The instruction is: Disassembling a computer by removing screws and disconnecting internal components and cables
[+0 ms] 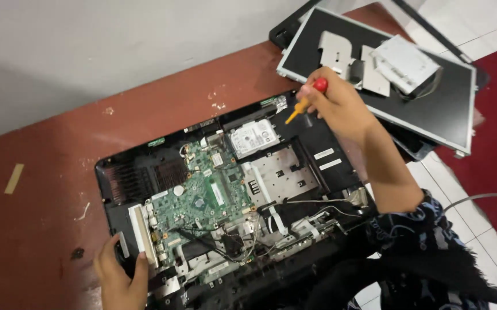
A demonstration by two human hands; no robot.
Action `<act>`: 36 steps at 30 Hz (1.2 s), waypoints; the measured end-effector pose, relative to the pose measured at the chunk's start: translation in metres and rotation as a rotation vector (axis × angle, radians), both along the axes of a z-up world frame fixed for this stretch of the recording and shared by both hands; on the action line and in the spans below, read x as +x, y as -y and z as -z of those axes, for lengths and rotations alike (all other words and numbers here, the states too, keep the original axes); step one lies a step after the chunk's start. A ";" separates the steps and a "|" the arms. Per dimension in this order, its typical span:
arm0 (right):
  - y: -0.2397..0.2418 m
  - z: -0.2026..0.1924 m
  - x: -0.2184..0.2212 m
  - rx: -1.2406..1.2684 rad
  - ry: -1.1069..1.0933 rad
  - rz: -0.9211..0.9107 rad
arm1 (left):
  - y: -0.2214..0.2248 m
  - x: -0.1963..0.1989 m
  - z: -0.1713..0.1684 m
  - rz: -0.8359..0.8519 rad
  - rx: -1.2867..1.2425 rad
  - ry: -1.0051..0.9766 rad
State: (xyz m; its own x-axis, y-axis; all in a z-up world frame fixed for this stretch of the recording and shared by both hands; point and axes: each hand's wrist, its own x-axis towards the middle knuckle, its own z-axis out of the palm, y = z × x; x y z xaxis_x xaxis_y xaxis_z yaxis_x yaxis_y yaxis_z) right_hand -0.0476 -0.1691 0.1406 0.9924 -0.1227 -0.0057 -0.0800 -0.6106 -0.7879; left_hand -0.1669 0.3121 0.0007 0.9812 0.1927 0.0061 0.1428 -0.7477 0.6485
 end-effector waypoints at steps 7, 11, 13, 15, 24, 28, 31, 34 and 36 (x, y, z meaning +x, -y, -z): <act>-0.007 0.010 0.005 -0.019 0.097 -0.061 | 0.014 0.003 -0.020 -0.017 -0.031 -0.135; -0.008 0.015 0.008 -0.014 0.140 -0.105 | -0.009 0.001 0.017 0.129 0.013 0.135; -0.002 0.027 0.014 -0.043 0.178 -0.117 | -0.005 0.003 0.016 0.082 0.028 0.104; -0.003 0.034 0.015 -0.063 0.196 -0.134 | 0.004 -0.001 0.000 0.030 0.051 0.053; 0.002 0.035 0.010 -0.043 0.348 -0.196 | 0.030 0.009 -0.030 -0.143 -0.085 -0.233; -0.002 0.027 0.008 -0.007 0.293 -0.212 | 0.032 0.011 -0.030 -0.156 -0.070 -0.231; -0.008 0.025 0.007 0.020 0.259 -0.179 | 0.027 0.009 -0.022 -0.138 -0.065 -0.200; -0.012 0.022 0.006 0.032 0.261 -0.166 | 0.017 0.006 -0.006 -0.098 -0.085 -0.124; -0.013 0.024 0.007 0.022 0.285 -0.171 | 0.016 0.003 -0.001 -0.079 -0.116 -0.073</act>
